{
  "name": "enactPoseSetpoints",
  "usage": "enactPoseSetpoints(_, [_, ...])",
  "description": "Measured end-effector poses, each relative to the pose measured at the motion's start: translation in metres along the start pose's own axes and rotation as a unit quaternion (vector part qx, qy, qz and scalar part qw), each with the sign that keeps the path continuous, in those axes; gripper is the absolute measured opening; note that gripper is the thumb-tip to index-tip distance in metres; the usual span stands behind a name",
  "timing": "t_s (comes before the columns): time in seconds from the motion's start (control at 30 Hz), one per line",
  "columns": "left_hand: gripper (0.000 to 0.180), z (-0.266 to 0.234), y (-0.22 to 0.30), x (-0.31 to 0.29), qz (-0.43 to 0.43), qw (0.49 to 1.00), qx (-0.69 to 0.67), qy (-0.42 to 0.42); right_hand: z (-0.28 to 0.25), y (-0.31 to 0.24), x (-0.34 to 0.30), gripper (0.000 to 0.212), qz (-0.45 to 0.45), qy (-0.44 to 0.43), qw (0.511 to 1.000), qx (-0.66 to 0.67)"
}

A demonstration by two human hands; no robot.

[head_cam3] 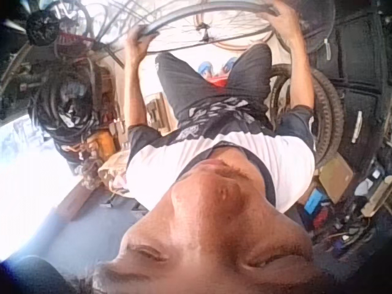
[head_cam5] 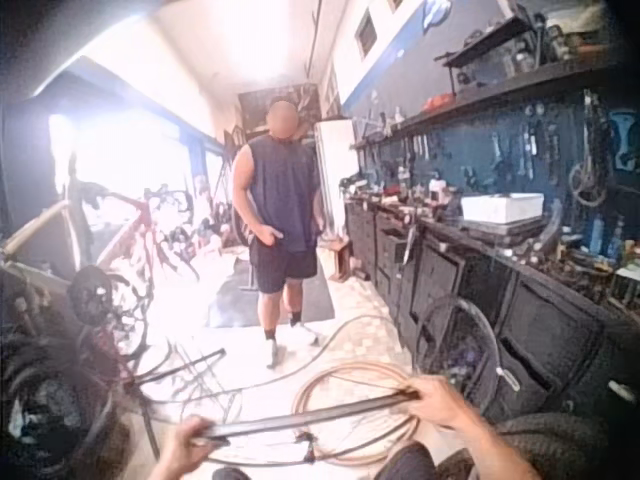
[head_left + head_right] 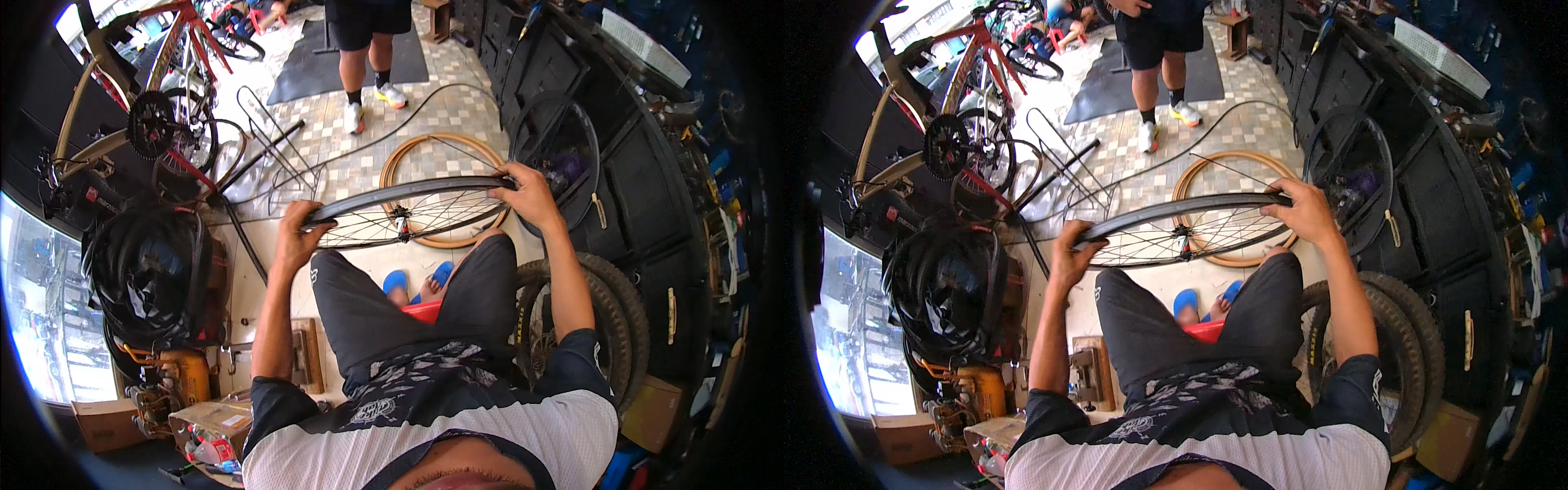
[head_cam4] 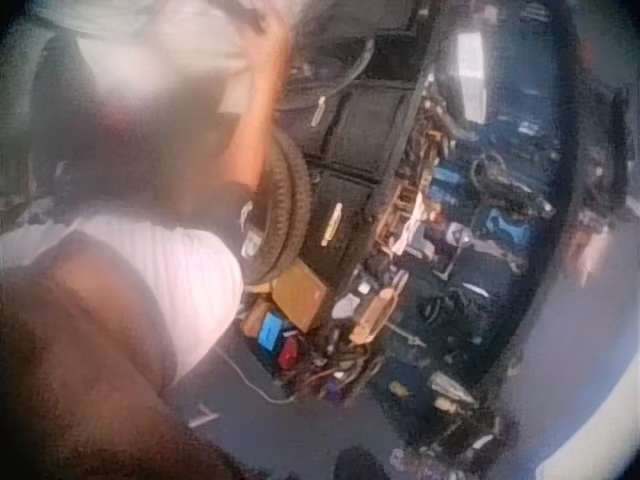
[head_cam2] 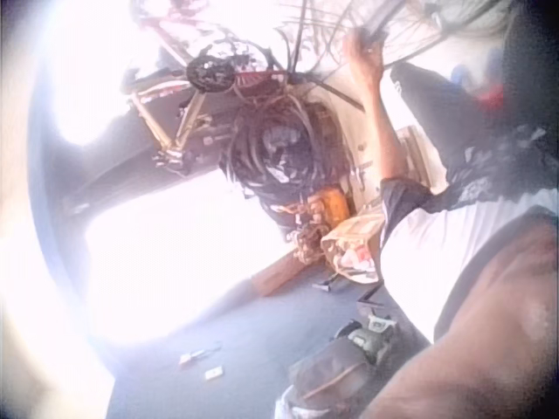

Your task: The person threads a spoke through a bicycle wheel rim and hub, then secures it with a nipple. They repeat this process for multiple spokes, adjusting the wheel on a truing stand to align the rim.

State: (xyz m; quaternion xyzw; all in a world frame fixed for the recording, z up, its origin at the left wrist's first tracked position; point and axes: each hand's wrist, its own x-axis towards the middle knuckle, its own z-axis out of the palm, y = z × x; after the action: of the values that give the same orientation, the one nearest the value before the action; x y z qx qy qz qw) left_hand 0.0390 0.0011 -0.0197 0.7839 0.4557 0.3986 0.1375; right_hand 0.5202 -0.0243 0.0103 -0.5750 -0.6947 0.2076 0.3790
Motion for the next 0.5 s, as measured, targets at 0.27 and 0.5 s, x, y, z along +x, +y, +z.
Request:
enactPoseSetpoints(0.27, [0.03,0.078,-0.049,-0.048,-0.096,0.989,0.025,-0.105,0.074,0.074,-0.024,0.036,0.085,-0.122,0.983,-0.11])
enactPoseSetpoints(0.5, [0.027,0.096,-0.05,-0.027,-0.167,0.968,-0.006,-0.187,0.084,0.104,-0.027,0.035,0.13,-0.156,0.973,-0.106])
